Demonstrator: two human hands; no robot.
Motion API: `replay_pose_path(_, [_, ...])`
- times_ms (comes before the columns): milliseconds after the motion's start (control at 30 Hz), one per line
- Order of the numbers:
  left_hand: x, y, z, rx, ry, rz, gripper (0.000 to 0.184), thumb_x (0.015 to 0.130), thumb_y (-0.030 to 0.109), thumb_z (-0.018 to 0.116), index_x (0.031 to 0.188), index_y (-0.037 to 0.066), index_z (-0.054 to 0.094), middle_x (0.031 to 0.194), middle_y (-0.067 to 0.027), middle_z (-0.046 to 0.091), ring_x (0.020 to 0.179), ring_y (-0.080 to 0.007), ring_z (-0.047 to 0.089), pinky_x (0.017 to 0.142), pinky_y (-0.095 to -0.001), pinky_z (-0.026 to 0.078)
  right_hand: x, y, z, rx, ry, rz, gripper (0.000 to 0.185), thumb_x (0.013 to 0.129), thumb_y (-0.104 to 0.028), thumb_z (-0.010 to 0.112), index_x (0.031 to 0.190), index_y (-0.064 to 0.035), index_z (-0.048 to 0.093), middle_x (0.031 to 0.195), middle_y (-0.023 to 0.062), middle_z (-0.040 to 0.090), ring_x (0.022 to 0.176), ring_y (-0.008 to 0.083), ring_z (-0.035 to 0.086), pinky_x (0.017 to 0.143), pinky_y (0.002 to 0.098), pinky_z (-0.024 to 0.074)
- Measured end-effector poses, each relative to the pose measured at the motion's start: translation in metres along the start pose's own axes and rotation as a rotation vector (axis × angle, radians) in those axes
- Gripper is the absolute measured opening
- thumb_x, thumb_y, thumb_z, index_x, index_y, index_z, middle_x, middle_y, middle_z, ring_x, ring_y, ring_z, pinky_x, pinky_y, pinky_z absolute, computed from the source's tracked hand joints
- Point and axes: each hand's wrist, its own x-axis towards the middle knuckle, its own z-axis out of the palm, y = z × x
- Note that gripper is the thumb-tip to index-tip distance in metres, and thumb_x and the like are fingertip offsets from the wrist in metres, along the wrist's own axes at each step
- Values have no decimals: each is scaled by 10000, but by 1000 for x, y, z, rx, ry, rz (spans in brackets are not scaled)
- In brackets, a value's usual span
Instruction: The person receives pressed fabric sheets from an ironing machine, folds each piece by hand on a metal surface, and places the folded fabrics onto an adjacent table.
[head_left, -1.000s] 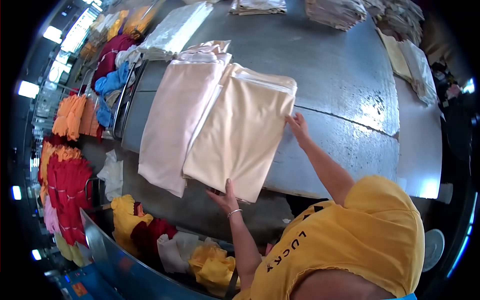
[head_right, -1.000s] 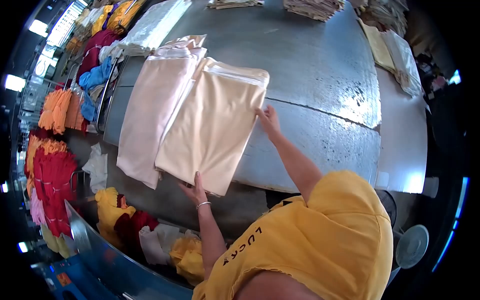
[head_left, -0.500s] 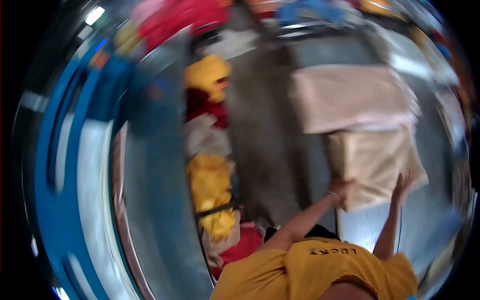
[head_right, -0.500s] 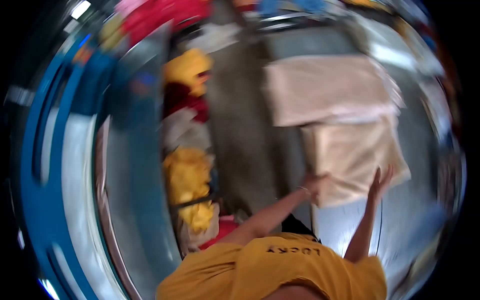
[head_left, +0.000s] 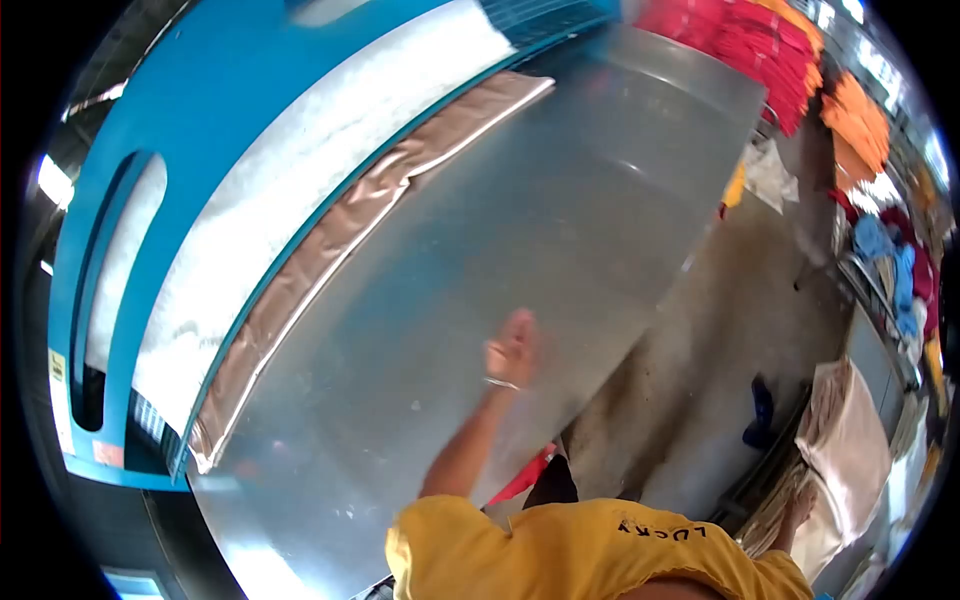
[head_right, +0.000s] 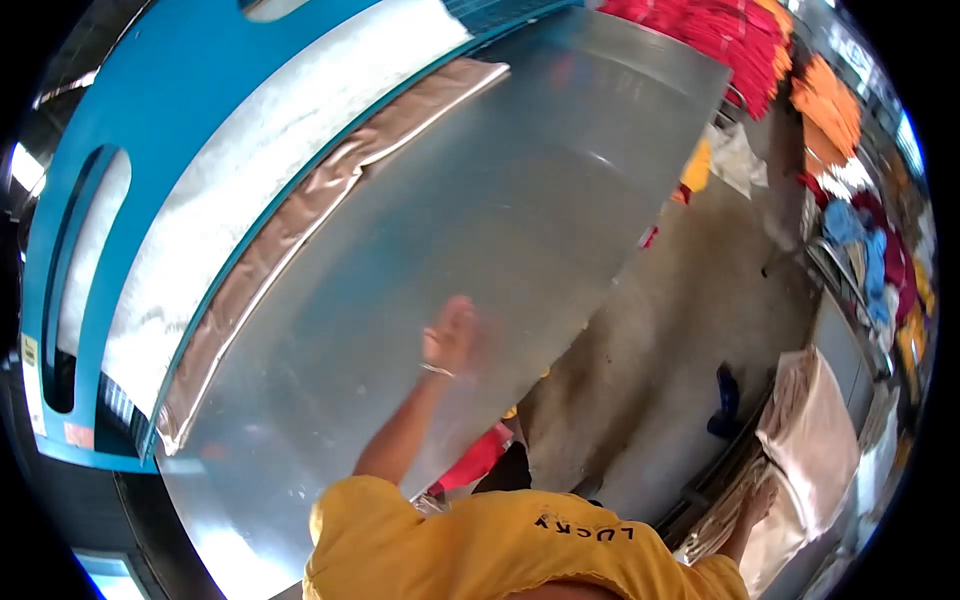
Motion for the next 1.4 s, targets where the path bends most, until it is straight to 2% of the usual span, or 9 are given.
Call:
replay_pose_path(367, [243,-168,-327,1301,657,-153,339,719,144,598,1056,136,560,1127,-63,521,1057,-283,475,876,-390,402,-83,-322,-77,360,140,-673,453,810,-104,568,1236,-55,424,1239,170,446,1164,342,401,931,424,348])
replay_pose_path(467, [279,-184,-348,1120,553,-259,187,765,174,567,944,137,608,952,-80,538,931,-273,521,763,-384,442,-75,-368,-82,406,241,-821,410,807,-43,561,1202,-8,455,1204,167,484,1107,325,470,895,390,394])
replay_pose_path(633, [213,-169,-303,898,504,-78,64,750,112,537,710,84,578,714,-119,561,655,-325,560,588,-445,442,-149,-559,-137,1140,-289,-848,317,879,-74,495,1188,-8,477,1168,79,535,1001,138,525,828,266,434])
replay_pose_path(800, [-3,-109,-219,674,38,160,105,702,81,541,805,72,556,736,-147,556,646,-360,525,610,-457,431,-248,-708,-156,1303,-1179,-882,549,898,-379,471,1284,-10,344,1162,137,517,994,226,559,838,354,463])
replay_pose_path(933, [-156,-90,-266,604,498,-70,188,757,90,517,918,34,596,796,-150,589,709,-319,564,629,-406,454,-225,-774,-107,1733,-1519,-755,406,875,-377,506,1090,-33,479,1069,141,563,904,219,588,788,349,487])
replay_pose_path(1167, [-283,-128,-334,797,778,-826,250,767,76,508,991,4,593,766,-120,595,707,-278,576,631,-351,472,-128,-738,-119,1679,-1200,-392,313,847,-284,580,1101,-128,482,1079,41,508,1004,164,488,854,351,435])
replay_pose_path(1200, [-247,-77,-299,543,715,-540,223,792,91,501,984,16,588,703,-40,549,650,-189,537,576,-295,457,-85,-728,-105,1802,-1318,-520,385,867,-259,550,1199,-95,446,1158,64,493,1062,178,470,902,368,411])
replay_pose_path(1233, [-229,-75,-276,589,666,-425,232,799,114,515,1010,42,576,746,-55,551,677,-217,537,606,-320,460,-5,-717,-55,1945,-1270,-1138,461,887,-262,506,1285,-67,380,1247,75,455,1124,196,443,961,370,365])
replay_pose_path(1400, [-101,-16,-109,881,269,-58,299,764,114,558,1060,144,591,865,-72,548,772,-246,530,699,-378,465,322,-642,-109,1901,-375,-565,363,878,-293,492,1119,-22,498,998,104,564,847,208,570,644,314,508])
